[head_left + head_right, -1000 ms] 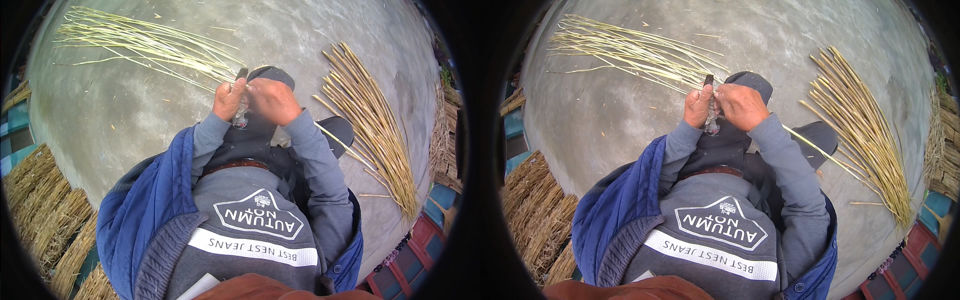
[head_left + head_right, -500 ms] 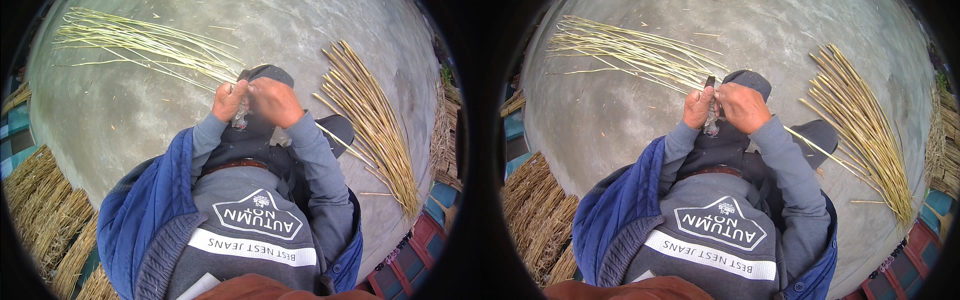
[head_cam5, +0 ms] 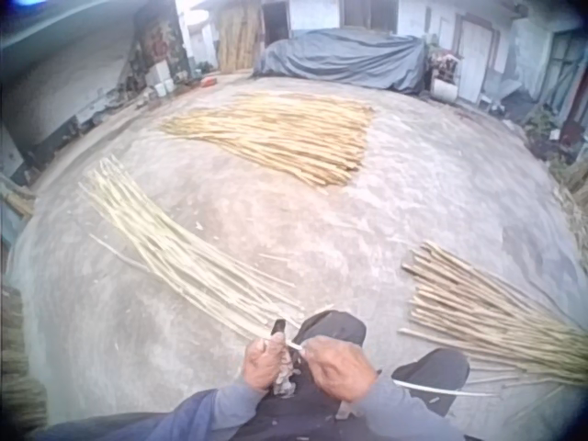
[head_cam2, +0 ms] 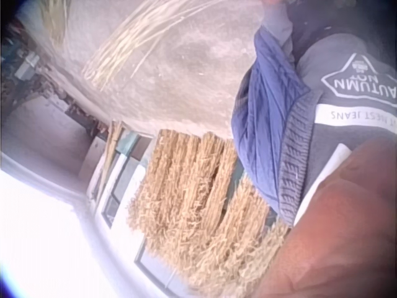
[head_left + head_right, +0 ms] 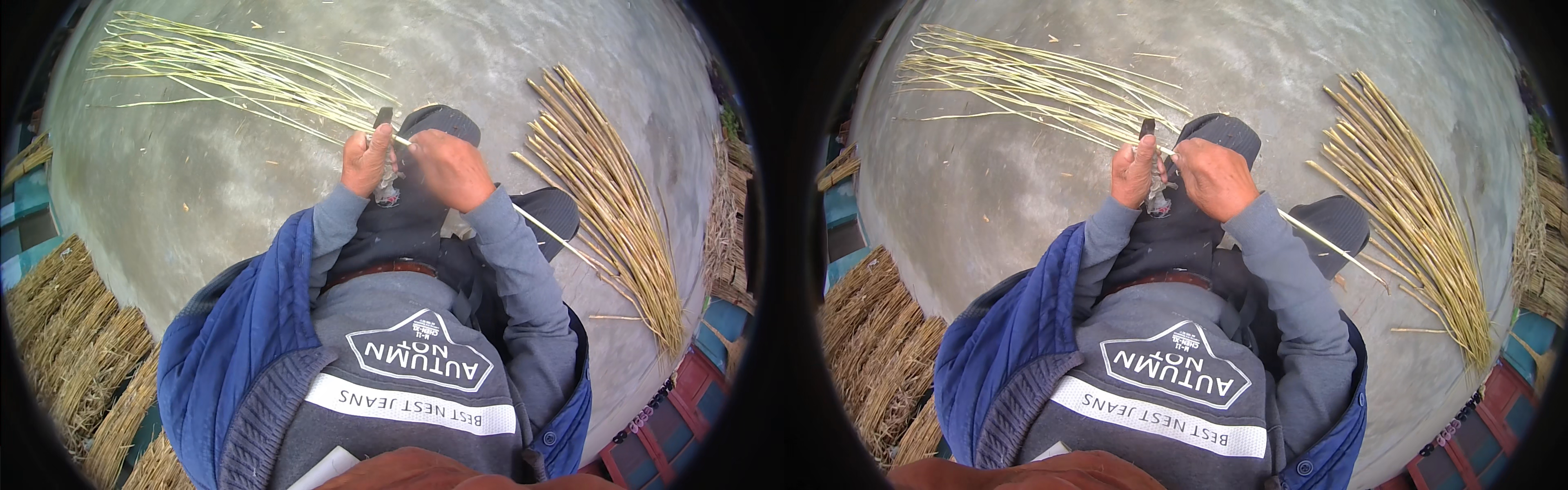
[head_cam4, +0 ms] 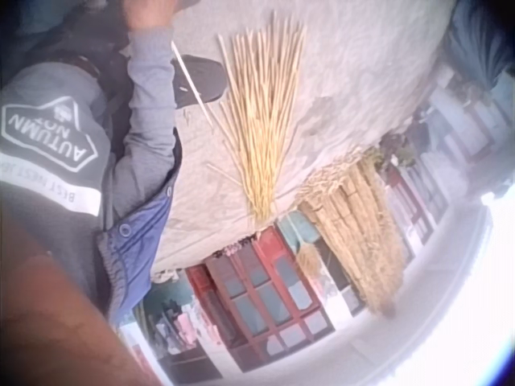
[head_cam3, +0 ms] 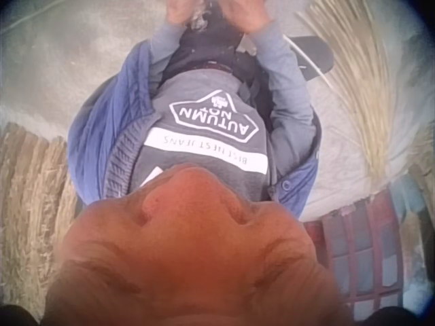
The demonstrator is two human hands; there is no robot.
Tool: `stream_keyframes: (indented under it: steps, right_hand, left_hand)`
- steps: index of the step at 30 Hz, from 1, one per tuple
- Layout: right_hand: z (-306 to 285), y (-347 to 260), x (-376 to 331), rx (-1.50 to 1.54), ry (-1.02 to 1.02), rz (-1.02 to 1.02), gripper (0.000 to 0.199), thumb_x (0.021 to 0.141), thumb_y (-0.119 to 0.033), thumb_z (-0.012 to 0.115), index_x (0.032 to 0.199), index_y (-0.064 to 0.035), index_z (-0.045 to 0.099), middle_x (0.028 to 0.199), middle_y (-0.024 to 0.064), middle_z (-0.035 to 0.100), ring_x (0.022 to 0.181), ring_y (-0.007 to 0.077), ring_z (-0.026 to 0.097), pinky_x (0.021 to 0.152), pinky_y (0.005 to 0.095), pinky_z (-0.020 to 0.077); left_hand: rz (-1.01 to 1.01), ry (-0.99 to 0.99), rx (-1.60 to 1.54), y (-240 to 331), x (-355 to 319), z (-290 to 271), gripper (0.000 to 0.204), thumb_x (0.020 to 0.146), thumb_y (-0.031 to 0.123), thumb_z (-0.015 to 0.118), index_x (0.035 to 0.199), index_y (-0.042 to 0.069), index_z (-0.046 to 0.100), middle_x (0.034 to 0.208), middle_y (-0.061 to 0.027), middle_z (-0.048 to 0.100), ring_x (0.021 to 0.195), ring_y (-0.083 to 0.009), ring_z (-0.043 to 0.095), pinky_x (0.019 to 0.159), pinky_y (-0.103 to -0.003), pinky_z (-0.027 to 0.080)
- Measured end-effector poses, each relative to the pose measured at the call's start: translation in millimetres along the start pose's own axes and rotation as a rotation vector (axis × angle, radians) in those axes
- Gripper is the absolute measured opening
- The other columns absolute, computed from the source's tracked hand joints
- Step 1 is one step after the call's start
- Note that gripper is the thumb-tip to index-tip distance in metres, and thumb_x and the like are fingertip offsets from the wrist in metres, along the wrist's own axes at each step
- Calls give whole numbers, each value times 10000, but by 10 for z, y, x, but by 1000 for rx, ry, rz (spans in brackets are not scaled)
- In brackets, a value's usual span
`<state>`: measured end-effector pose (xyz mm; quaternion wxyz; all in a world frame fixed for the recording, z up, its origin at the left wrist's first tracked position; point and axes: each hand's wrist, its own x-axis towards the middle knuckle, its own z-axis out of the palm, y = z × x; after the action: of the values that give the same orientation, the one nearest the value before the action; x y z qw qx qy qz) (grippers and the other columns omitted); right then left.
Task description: The person sits on a concrete floor and uses a small knife to split long dried sticks into thin strips. They hold each stick with one hand and draw the knife along its length to peel off fibers, then place the processed pieces into a pile on the floor.
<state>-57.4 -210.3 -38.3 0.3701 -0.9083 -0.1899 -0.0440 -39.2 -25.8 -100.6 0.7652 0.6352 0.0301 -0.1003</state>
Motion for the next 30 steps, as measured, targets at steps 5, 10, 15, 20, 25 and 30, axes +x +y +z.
stream_keyframes:
  steps: [5, 10, 15, 20, 25, 30]
  right_hand:
    - [93, 28, 31, 13, 25, -34, 138, 994, -141, 616, 917, -29, 645, 844, 186, 648, 806, 425, 666, 688, 514, 516]
    - [151, 16, -6, -4, 44, -42, 142, 992, -130, 606, 892, -30, 618, 832, 184, 647, 789, 422, 670, 672, 510, 522]
    - [208, -13, -9, 61, 64, -15, 153, 995, -130, 601, 878, -31, 607, 835, 183, 651, 780, 421, 671, 658, 506, 522]
    - [141, -50, 21, 56, 24, -9, 172, 1005, -139, 603, 871, -31, 618, 837, 177, 650, 786, 418, 668, 667, 506, 517]
    - [14, -60, -37, -10, 27, 88, 188, 1028, -159, 593, 888, -41, 633, 838, 167, 652, 796, 413, 664, 684, 506, 512]
    - [-13, -66, 21, 87, -1, -12, 177, 1027, -159, 603, 901, -38, 629, 854, 171, 643, 816, 417, 659, 689, 511, 507]
  left_hand:
    - [40, 11, 36, -62, -11, 19, 512, 1064, 453, 654, 823, 11, 563, 662, -80, 643, 560, -148, 627, 520, -313, 516]
    - [80, 5, 203, -202, -47, 34, 518, 1066, 431, 659, 811, -5, 546, 658, -103, 651, 574, -150, 635, 535, -340, 520]
    - [205, 51, 296, -233, -132, 61, 519, 1077, 442, 631, 870, -32, 598, 670, -104, 654, 596, -164, 636, 545, -363, 509]
    - [301, 50, 459, -126, -48, -11, 536, 1095, 455, 587, 864, -28, 592, 690, -114, 657, 551, -171, 626, 526, -357, 509]
    - [-15, 54, 47, -58, 60, -62, 553, 1089, 508, 574, 863, 3, 565, 709, -99, 656, 524, -157, 608, 494, -321, 501]
    - [-6, -138, 19, -44, 3, 43, 540, 1075, 524, 595, 902, 13, 561, 653, -76, 620, 528, -142, 608, 493, -297, 502]
